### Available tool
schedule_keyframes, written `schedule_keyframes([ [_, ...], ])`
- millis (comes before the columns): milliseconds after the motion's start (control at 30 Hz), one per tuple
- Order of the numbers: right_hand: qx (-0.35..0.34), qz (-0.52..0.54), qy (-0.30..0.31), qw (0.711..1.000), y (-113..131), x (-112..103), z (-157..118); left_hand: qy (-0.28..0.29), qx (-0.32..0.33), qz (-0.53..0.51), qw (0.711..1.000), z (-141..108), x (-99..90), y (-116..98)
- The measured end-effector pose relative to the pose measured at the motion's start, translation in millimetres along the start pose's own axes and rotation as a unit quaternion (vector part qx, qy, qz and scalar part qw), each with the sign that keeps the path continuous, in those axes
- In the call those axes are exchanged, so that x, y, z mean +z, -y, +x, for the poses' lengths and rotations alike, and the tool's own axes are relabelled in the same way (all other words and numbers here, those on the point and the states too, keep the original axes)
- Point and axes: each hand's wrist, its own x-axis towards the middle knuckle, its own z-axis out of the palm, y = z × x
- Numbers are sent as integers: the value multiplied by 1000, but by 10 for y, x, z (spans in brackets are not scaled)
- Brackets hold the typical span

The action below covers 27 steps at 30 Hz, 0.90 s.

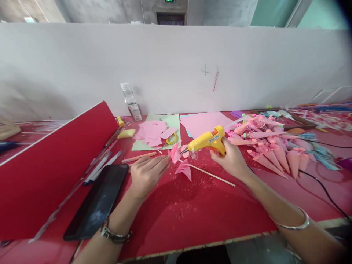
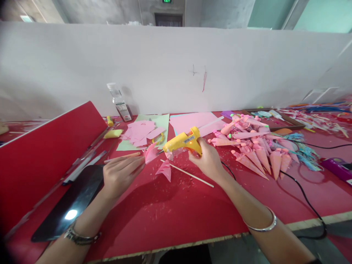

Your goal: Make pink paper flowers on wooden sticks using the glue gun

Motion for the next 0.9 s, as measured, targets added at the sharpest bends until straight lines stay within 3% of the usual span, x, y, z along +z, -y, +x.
schedule_keyframes([
  [400,5,-75,-25,997,-219,17,81,-3,-1,11,1000,-3,15,32],
  [667,59,-83,-15,995,-444,-373,210,27,-14,42,999,24,34,33],
  [767,68,-116,6,991,-568,-497,124,26,-19,50,998,14,47,37],
  [900,31,-130,34,990,-737,-486,-96,8,-35,50,998,-10,79,48],
])
